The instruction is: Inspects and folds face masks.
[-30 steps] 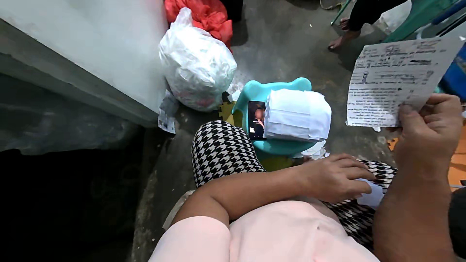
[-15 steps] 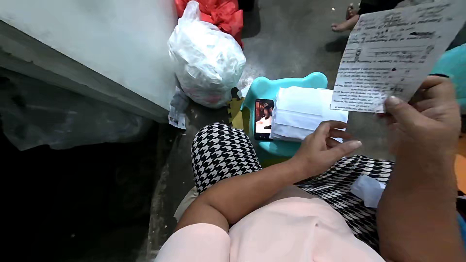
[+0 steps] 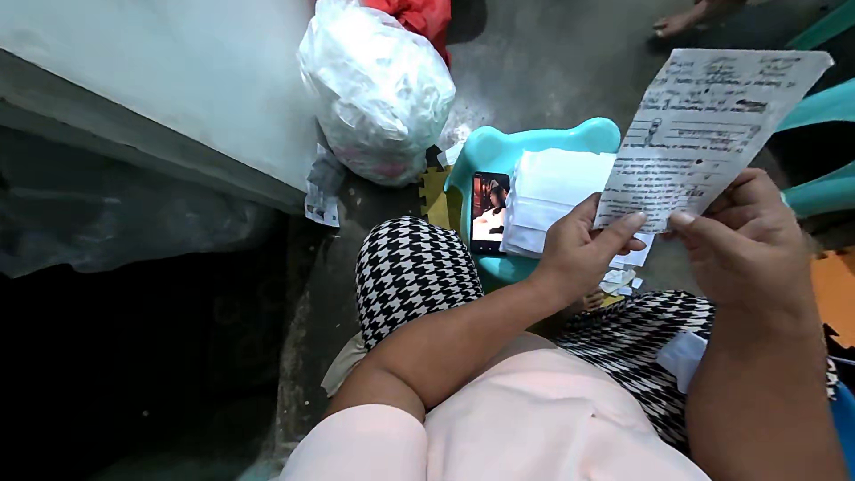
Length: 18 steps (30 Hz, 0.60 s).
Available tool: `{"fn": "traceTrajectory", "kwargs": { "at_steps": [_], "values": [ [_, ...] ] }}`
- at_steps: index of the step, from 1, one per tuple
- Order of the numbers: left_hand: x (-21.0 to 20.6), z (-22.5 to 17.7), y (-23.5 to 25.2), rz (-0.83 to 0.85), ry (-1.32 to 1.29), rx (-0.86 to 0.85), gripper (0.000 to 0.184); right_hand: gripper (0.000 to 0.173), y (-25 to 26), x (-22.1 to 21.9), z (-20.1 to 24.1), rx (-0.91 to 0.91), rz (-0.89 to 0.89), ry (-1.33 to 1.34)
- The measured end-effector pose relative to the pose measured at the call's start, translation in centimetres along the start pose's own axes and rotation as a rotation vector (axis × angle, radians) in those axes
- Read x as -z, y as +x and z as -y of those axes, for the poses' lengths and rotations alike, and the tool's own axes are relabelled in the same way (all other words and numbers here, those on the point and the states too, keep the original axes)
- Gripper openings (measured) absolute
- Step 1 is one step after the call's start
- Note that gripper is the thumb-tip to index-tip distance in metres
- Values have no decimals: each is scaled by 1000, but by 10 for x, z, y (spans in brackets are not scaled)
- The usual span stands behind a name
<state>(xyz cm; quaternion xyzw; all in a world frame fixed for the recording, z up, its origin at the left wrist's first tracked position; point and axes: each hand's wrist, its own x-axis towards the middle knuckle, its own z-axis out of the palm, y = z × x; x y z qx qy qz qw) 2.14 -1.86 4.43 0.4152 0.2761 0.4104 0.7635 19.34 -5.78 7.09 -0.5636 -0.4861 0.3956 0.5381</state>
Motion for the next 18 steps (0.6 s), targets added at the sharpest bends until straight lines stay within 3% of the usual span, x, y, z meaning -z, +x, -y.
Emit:
{"fn": "traceTrajectory", "kwargs": {
  "at_steps": [5,10,15,18],
  "values": [
    [6,6,5,-69,127,-28,27,37,0,6,-5,-52,7,-47],
    [9,11,8,-164,196,-132,49,50,2,3,-9,-155,-37,-175],
    [15,4,7,-160,691,-510,69,80,7,-3,-17,-241,-24,-411],
    [10,1,1,-33,820,-735,53,56,4,-5,-19,-276,34,-490]
  ]
}}
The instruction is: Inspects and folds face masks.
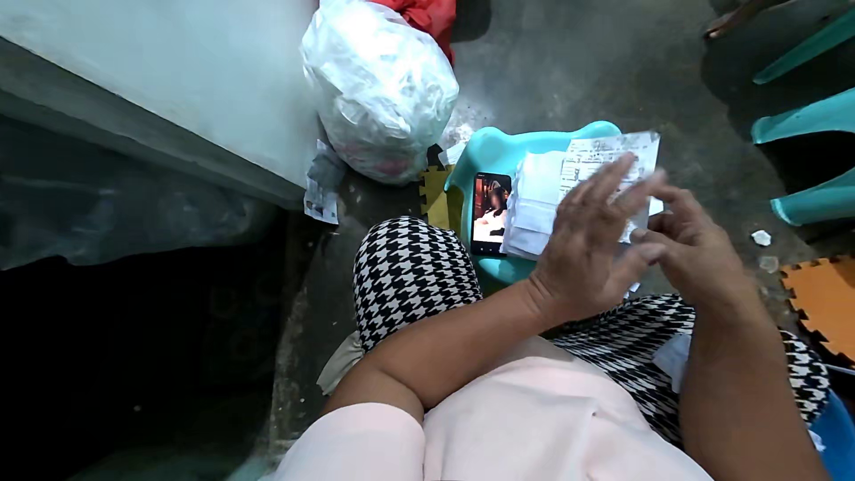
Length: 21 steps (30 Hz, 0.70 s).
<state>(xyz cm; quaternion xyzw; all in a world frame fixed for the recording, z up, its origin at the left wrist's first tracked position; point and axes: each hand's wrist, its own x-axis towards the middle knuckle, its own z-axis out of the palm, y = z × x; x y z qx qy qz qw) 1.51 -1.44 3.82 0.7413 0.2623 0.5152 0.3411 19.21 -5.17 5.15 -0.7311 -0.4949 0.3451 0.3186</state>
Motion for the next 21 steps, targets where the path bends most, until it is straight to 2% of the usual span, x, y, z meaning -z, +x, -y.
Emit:
{"fn": "traceTrajectory", "kwargs": {
  "at_steps": [3,4,5,7,11,13,16,21],
  "values": [
    [-8,-9,-13,167,-109,-120,37,30,-5,-2,0,18,37,-44],
    [-9,-13,-17,229,-111,-138,35,33,-7,-3,-1,36,48,-59],
    [-12,-14,-21,259,-121,-170,33,37,-9,-5,4,-16,46,-47],
    [-17,-12,-26,267,-161,-207,30,34,-10,-12,10,-113,13,-59],
    [-14,-10,-24,341,-86,-176,30,31,-19,-15,4,-69,24,-137],
    [-17,-5,-24,363,-13,-111,35,29,-19,-17,-3,-46,16,-199],
    [-17,0,-22,452,109,34,55,32,-14,-17,-6,-56,39,-249],
    [-12,1,-18,659,268,225,83,33,-12,-13,-12,-33,78,-176]
  ]
}}
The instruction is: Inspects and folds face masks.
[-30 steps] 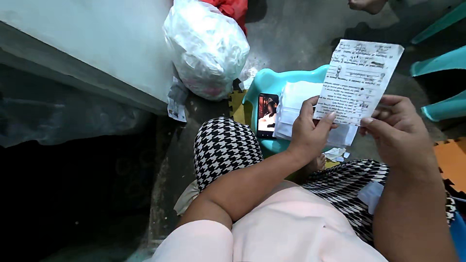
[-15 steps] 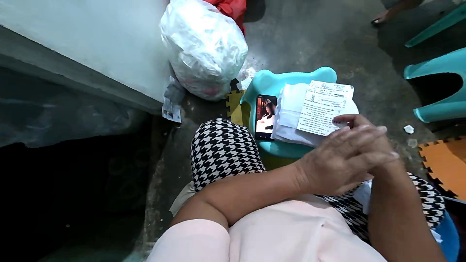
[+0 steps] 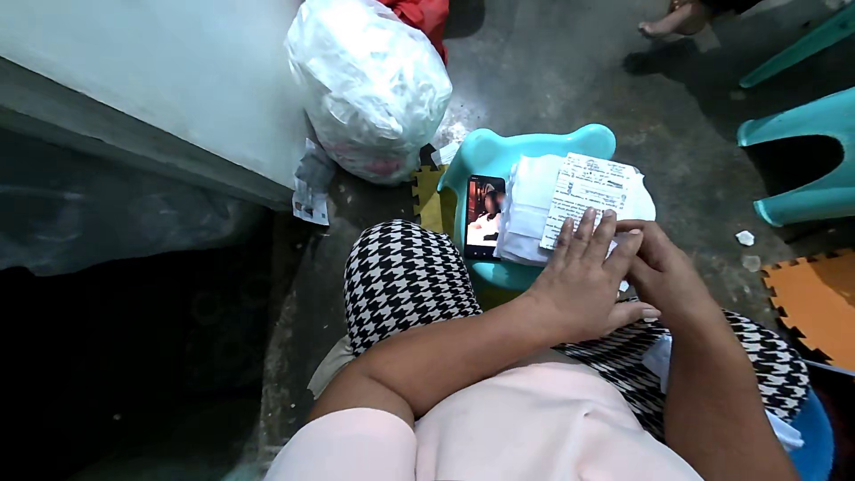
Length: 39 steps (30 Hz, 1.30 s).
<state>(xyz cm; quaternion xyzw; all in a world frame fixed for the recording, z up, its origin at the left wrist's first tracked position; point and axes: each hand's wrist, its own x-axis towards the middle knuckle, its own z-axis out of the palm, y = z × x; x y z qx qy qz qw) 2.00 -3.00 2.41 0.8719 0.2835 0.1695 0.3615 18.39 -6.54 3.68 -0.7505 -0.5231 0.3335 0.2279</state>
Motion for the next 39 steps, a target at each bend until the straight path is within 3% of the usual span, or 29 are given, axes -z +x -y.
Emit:
{"fn": "traceTrajectory", "kwargs": {
  "at_steps": [16,31,39],
  "values": [
    [3,7,9,255,185,155,91,40,2,-1,-4,-13,17,32],
    [-2,7,6,131,230,85,87,38,3,-1,0,-1,-7,-82],
    [-2,9,8,201,238,121,89,40,4,-1,0,3,-13,-91]
  ]
}}
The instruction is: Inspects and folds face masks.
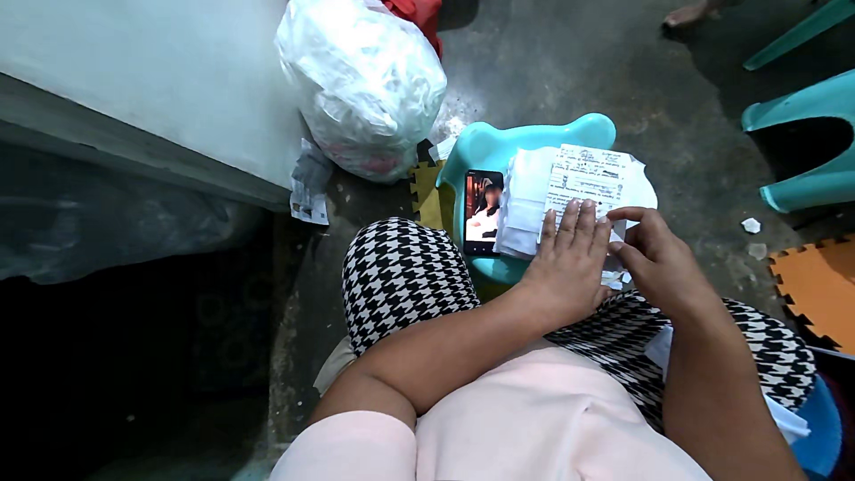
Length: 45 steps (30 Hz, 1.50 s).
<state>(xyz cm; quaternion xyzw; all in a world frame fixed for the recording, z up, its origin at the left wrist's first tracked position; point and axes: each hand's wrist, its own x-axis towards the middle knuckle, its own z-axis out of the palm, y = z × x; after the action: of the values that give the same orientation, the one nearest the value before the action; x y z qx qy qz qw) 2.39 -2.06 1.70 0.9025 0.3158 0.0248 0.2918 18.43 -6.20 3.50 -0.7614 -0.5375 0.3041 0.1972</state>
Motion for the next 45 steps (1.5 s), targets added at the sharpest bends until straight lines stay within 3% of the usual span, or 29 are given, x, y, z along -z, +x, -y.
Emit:
{"fn": "traceTrajectory", "kwargs": {
  "at_steps": [10,17,25,32,36,45],
  "values": [
    [-3,0,-1,-71,27,-23,87,43,1,-1,-1,9,-4,11],
    [-1,1,0,-6,29,-2,89,44,1,-1,-1,11,-8,-6],
    [0,0,0,4,47,6,88,45,-5,4,15,-10,-57,-197],
    [-3,1,0,-35,38,2,85,41,-11,19,50,150,-185,-318],
    [0,0,2,1,31,21,86,38,8,17,68,265,-193,-298],
    [-4,2,1,58,85,-22,76,39,53,-17,60,279,-105,-335]
  ]
}}
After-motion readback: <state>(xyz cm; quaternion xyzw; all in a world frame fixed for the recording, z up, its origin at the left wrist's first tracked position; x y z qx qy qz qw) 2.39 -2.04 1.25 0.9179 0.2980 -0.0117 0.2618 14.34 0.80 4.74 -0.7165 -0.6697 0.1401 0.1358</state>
